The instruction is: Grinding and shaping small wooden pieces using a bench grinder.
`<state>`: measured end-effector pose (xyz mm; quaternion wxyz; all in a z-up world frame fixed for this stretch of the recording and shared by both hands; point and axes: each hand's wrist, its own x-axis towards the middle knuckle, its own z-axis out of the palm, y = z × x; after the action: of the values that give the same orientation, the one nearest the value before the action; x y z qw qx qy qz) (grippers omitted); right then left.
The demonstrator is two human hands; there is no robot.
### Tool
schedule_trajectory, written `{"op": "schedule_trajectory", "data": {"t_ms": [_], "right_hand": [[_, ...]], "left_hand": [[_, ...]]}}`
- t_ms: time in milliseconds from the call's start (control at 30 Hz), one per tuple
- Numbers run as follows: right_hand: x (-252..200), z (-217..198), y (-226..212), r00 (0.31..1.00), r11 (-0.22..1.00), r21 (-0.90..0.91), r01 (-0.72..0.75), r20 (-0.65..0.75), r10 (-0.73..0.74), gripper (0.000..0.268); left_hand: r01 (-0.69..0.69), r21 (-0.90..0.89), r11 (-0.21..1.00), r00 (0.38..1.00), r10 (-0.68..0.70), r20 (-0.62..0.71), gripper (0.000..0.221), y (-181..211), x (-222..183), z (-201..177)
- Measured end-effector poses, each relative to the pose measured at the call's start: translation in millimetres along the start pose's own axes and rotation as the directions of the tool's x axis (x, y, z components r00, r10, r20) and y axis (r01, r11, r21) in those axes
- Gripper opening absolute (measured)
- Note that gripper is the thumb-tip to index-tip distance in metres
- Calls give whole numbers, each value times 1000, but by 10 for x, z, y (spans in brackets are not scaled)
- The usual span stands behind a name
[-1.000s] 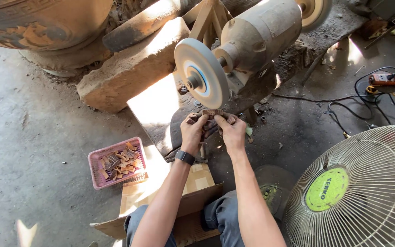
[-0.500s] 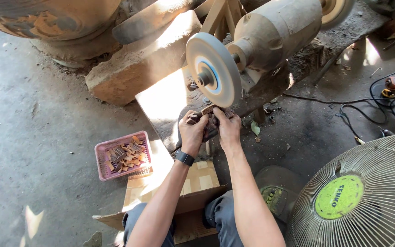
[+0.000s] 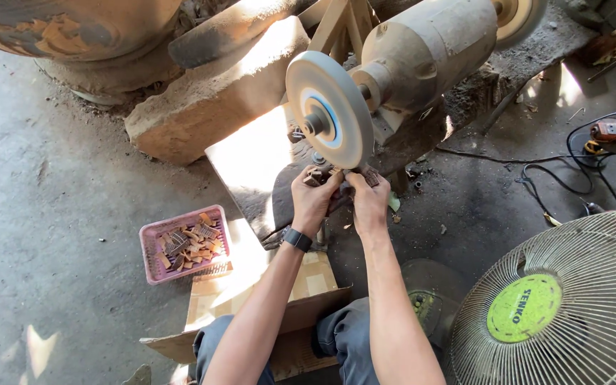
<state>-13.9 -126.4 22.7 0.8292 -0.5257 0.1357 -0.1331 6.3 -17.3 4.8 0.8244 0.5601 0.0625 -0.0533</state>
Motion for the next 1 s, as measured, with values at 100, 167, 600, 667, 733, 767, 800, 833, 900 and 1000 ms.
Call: {"op": "schedule_trajectory", "data": {"t_ms": [100, 167, 600, 667, 733, 767, 800, 833, 900, 1000], "right_hand": [[-34, -62, 128, 996, 994, -104, 47, 83, -38, 20], [-51, -59, 163, 998, 990, -138, -1, 67, 10, 23], [4, -49, 129, 1000, 999, -53, 12, -3, -12, 16], [-45, -7, 132, 1000, 997, -71, 5, 21, -3, 20], [-58, -18, 137, 999, 996, -93, 6, 42, -2, 23], [-54, -48, 155, 999, 993, -121, -7, 53, 14, 25], [-49, -78, 173, 998, 989, -148, -20, 64, 30, 28], [-43, -95, 164, 998, 989, -148, -20, 62, 29, 28], [-15, -126, 139, 998, 994, -86, -60, -15, 59, 27], [-22, -61, 6, 999, 997, 65, -39, 18, 38, 24]], "left_hand": [[-70, -46, 996, 997, 71, 8, 18, -35, -46, -136], [-31, -9, 999, 1000, 31, -2, 18, 17, -109, -204], [1, -53, 999, 1000, -1, 15, 11, 75, -37, -43], [-8, -32, 999, 1000, 8, 3, 14, -30, -49, -166], [-17, -15, 1000, 1000, 17, 0, 19, -86, -73, -220], [-2, -10, 1000, 1000, 2, 2, 17, -95, -95, -224], [13, -5, 1000, 1000, -13, 5, 16, -105, -115, -229], [14, -5, 1000, 1000, -14, 6, 16, -132, -116, -205], [-28, -31, 999, 1000, 27, -11, 19, -183, -102, -148], [-34, -57, 998, 999, 34, 5, 18, -141, -35, -36]]}}
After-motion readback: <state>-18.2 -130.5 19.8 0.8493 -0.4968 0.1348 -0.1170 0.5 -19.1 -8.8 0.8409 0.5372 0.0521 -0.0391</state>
